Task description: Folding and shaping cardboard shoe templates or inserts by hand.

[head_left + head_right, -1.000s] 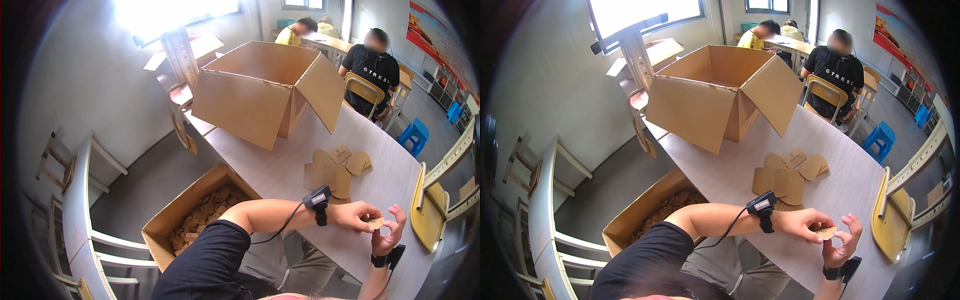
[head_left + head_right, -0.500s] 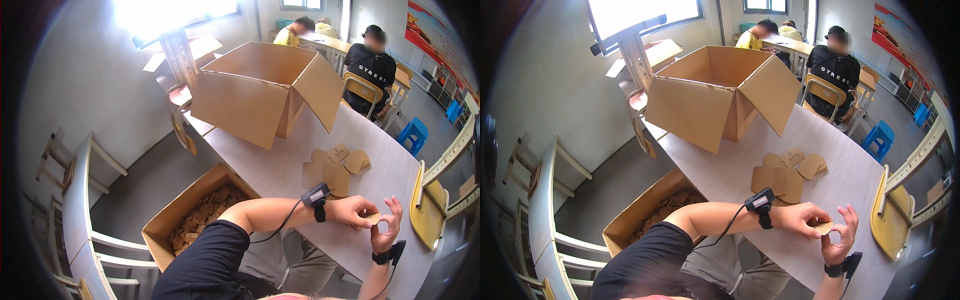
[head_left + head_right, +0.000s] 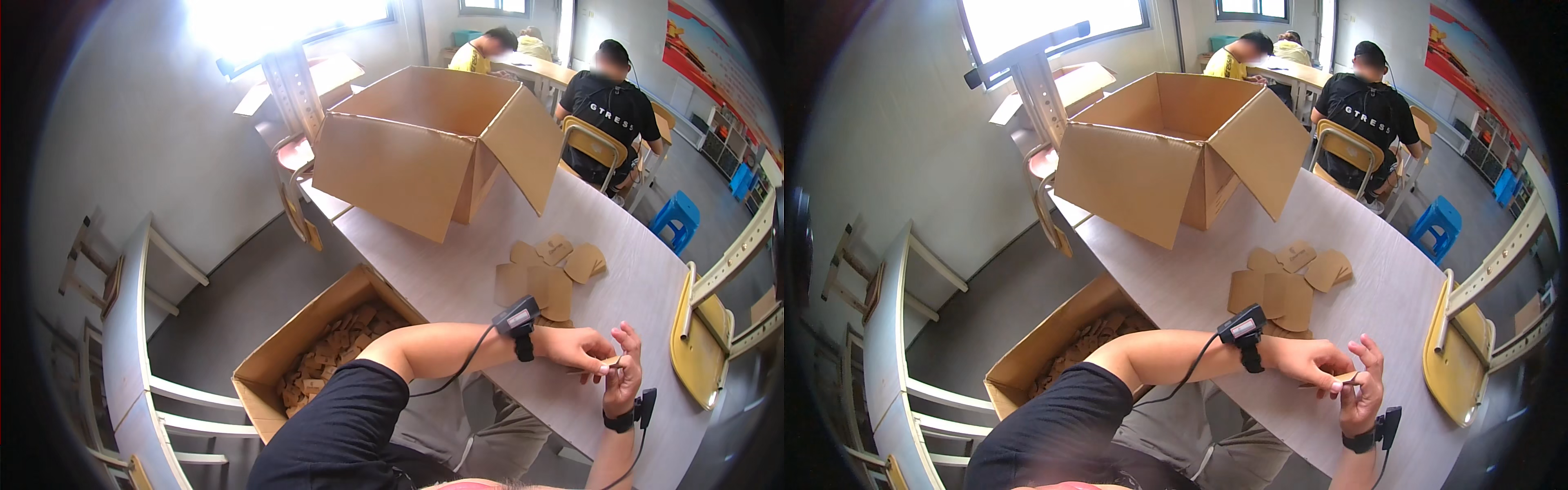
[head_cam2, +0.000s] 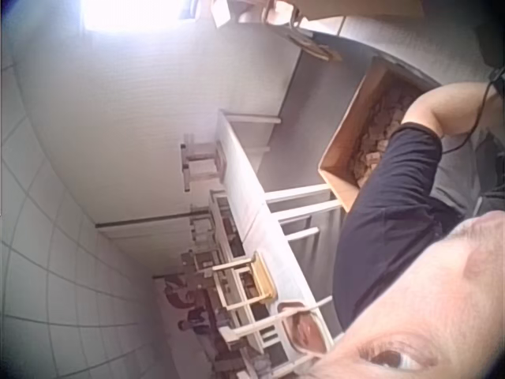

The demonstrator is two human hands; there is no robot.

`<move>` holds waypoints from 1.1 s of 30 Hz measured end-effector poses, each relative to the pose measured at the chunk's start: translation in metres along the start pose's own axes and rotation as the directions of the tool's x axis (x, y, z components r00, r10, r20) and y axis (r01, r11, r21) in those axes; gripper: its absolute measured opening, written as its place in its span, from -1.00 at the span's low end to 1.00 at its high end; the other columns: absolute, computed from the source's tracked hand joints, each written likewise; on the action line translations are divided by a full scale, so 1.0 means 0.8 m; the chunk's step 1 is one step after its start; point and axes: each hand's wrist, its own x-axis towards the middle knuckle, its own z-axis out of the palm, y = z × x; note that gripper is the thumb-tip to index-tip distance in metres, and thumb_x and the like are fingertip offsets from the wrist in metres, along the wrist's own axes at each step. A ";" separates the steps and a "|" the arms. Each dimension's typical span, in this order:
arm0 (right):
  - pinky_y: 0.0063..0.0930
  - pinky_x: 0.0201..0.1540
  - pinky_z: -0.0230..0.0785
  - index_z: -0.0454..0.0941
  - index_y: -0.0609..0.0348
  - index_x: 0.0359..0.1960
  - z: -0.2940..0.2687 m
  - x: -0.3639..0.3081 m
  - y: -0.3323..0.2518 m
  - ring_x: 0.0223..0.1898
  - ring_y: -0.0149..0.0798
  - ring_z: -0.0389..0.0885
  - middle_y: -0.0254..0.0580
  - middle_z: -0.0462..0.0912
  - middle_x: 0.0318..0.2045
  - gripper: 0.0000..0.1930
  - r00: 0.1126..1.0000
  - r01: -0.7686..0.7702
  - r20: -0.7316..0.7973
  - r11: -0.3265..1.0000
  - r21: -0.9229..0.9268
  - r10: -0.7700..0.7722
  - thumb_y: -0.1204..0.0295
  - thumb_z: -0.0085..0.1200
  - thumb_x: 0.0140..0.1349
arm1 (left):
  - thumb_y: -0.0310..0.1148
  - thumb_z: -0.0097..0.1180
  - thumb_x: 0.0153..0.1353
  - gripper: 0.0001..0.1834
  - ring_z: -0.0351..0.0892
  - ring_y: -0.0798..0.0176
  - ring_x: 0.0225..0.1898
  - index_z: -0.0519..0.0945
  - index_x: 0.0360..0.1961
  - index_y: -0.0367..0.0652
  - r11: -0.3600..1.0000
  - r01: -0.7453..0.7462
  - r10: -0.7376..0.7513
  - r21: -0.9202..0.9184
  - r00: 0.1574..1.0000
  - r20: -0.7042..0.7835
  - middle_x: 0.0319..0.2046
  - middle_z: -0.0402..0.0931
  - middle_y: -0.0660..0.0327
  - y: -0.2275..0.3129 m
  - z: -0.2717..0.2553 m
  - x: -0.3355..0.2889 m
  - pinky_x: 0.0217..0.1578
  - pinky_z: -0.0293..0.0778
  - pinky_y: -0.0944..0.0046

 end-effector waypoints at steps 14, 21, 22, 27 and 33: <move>0.13 0.40 0.10 0.44 0.09 -0.49 -0.001 -0.001 -0.001 0.41 0.23 0.30 0.06 0.52 0.23 -0.46 0.997 0.019 0.073 0.998 0.054 -0.022 -0.09 -0.11 0.50 | 0.09 0.38 0.24 -0.35 0.62 0.33 -0.08 0.62 0.04 -0.33 1.000 -0.019 0.014 0.024 0.985 0.173 -0.16 0.67 0.18 -0.003 -0.007 0.001 -0.08 0.51 0.27; 0.16 0.39 0.10 0.46 0.08 -0.46 -0.001 0.000 -0.005 0.40 0.25 0.30 0.05 0.53 0.23 -0.47 0.995 0.039 0.086 0.999 0.029 -0.041 -0.09 -0.11 0.50 | 0.09 0.41 0.20 -0.33 0.66 0.32 -0.14 0.63 0.03 -0.34 0.999 -0.032 0.036 -0.023 0.982 0.184 -0.16 0.70 0.15 0.000 -0.004 -0.002 -0.10 0.53 0.28; 0.16 0.39 0.10 0.46 0.08 -0.46 -0.001 0.000 -0.005 0.40 0.25 0.30 0.05 0.53 0.23 -0.48 0.995 0.037 0.086 0.999 0.027 -0.040 -0.09 -0.10 0.50 | 0.09 0.42 0.19 -0.33 0.66 0.32 -0.15 0.63 0.03 -0.34 0.999 -0.024 0.029 -0.029 0.983 0.183 -0.18 0.70 0.15 -0.001 -0.004 -0.002 -0.11 0.54 0.29; 0.16 0.39 0.10 0.46 0.09 -0.46 -0.001 0.000 -0.004 0.40 0.25 0.31 0.05 0.53 0.23 -0.48 0.995 0.050 0.083 0.998 0.027 -0.052 -0.08 -0.11 0.50 | 0.06 0.43 0.19 -0.36 0.67 0.35 -0.15 0.64 -0.02 -0.36 1.000 0.003 0.000 -0.015 0.982 0.187 -0.22 0.71 0.16 -0.002 -0.007 -0.001 -0.13 0.55 0.31; 0.13 0.39 0.11 0.44 0.05 -0.22 0.001 -0.003 0.001 0.42 0.21 0.27 0.21 0.41 0.31 -0.53 0.999 -0.010 0.035 0.987 0.161 0.004 -0.13 -0.16 0.50 | -0.01 0.37 0.28 -0.52 0.64 0.41 -0.27 0.67 -0.14 -0.30 1.000 0.000 0.000 -0.001 0.998 0.067 -0.31 0.71 0.26 0.004 -0.001 -0.003 -0.24 0.55 0.31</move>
